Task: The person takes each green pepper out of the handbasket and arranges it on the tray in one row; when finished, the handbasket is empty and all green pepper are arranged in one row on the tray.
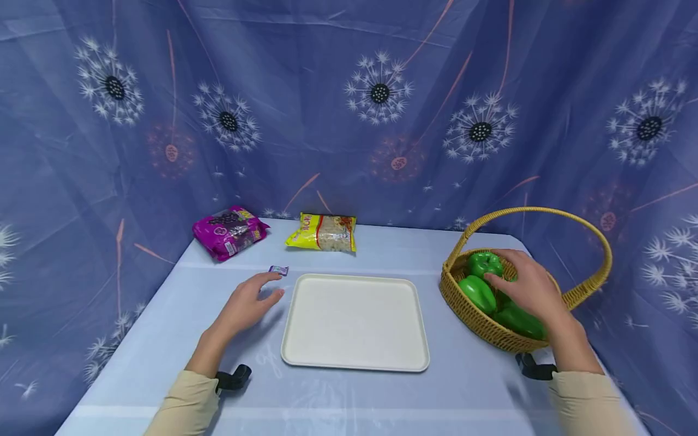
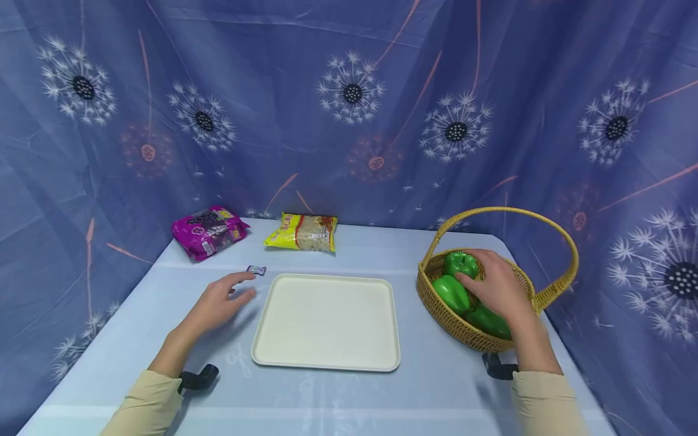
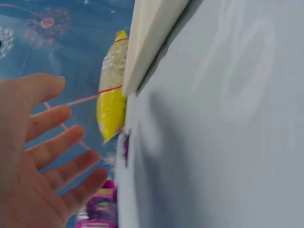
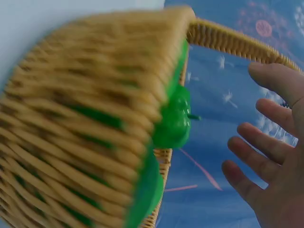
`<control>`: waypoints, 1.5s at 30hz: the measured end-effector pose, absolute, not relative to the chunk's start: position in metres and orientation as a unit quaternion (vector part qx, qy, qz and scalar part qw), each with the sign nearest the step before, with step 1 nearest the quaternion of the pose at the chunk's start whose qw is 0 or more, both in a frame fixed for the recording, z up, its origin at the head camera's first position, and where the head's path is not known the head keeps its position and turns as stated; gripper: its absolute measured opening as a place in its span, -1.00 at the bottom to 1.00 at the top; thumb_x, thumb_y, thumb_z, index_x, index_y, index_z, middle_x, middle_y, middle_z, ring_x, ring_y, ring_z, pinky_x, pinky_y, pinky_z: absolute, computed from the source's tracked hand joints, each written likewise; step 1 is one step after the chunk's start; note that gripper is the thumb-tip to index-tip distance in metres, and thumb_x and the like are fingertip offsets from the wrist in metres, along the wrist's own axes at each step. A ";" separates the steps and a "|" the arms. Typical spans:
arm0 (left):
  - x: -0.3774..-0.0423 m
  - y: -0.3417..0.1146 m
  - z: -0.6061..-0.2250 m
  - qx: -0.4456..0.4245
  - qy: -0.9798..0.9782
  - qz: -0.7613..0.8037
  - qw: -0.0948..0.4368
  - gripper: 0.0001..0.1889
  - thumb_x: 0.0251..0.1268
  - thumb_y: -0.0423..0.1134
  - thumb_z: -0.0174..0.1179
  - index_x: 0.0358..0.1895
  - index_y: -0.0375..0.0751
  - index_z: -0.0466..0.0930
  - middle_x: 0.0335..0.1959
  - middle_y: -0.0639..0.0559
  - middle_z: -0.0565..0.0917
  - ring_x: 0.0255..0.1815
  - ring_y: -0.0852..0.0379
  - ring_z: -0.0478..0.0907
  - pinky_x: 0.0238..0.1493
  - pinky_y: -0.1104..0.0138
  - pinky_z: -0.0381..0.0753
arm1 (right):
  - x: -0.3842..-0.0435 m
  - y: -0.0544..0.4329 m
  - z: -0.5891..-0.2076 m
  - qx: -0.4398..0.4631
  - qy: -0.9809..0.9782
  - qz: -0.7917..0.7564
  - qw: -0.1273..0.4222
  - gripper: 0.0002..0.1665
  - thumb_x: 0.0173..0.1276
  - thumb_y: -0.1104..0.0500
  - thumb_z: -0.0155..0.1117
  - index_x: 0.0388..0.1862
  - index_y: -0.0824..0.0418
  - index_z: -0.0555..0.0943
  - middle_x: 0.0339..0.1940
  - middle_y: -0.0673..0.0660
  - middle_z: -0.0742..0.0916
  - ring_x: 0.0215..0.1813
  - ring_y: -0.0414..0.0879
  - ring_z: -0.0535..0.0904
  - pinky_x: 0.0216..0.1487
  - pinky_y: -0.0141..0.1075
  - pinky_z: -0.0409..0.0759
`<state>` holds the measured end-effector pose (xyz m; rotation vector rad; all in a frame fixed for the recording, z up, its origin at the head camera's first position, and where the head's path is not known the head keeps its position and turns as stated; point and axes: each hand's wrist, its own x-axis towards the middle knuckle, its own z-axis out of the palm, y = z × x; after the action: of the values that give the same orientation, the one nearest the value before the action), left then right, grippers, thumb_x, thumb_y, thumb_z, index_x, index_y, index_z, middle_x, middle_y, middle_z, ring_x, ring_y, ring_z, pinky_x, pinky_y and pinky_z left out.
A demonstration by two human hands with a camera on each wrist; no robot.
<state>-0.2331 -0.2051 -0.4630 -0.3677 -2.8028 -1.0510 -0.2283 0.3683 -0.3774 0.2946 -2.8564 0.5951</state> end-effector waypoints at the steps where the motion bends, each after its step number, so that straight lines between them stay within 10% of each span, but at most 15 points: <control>1: -0.233 -0.204 -0.466 -0.118 -0.924 -0.359 0.061 -0.50 0.35 0.05 0.16 0.25 -0.11 0.50 0.24 -0.11 0.50 0.27 -0.15 0.39 0.20 -0.07 0.40 | -0.232 0.371 -0.375 0.101 -0.967 0.210 0.100 -0.18 0.32 -0.19 0.25 0.39 0.25 0.34 0.33 0.40 0.39 0.28 0.42 0.26 0.05 0.38 0.27; 21: -0.242 -0.198 -0.505 -0.100 -0.922 -0.374 -0.024 -0.33 0.26 0.16 0.19 0.39 -0.02 0.36 0.45 -0.30 0.18 0.42 -0.45 -0.05 0.32 -0.30 -0.06 | -0.278 0.394 -0.385 0.046 -0.959 0.280 -0.015 -0.03 0.32 -0.27 0.19 0.47 0.30 0.18 0.31 0.50 0.35 0.29 0.42 0.23 0.01 0.28 0.41; 45: -0.236 -0.197 -0.507 -0.145 -0.930 -0.339 0.002 -0.42 0.22 0.09 0.25 0.31 0.06 0.48 0.40 -0.36 0.24 0.43 -0.40 0.01 0.35 -0.27 -0.10 | -0.292 0.395 -0.400 0.060 -0.956 0.278 -0.073 0.08 0.26 -0.25 0.29 0.47 0.37 0.10 0.33 0.57 0.27 0.28 0.48 0.20 0.05 0.28 0.41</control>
<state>-0.2360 -0.1973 -0.5070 -0.4542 -2.9169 -1.0634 -0.2918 0.3952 -0.3995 0.1974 -3.1516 0.9167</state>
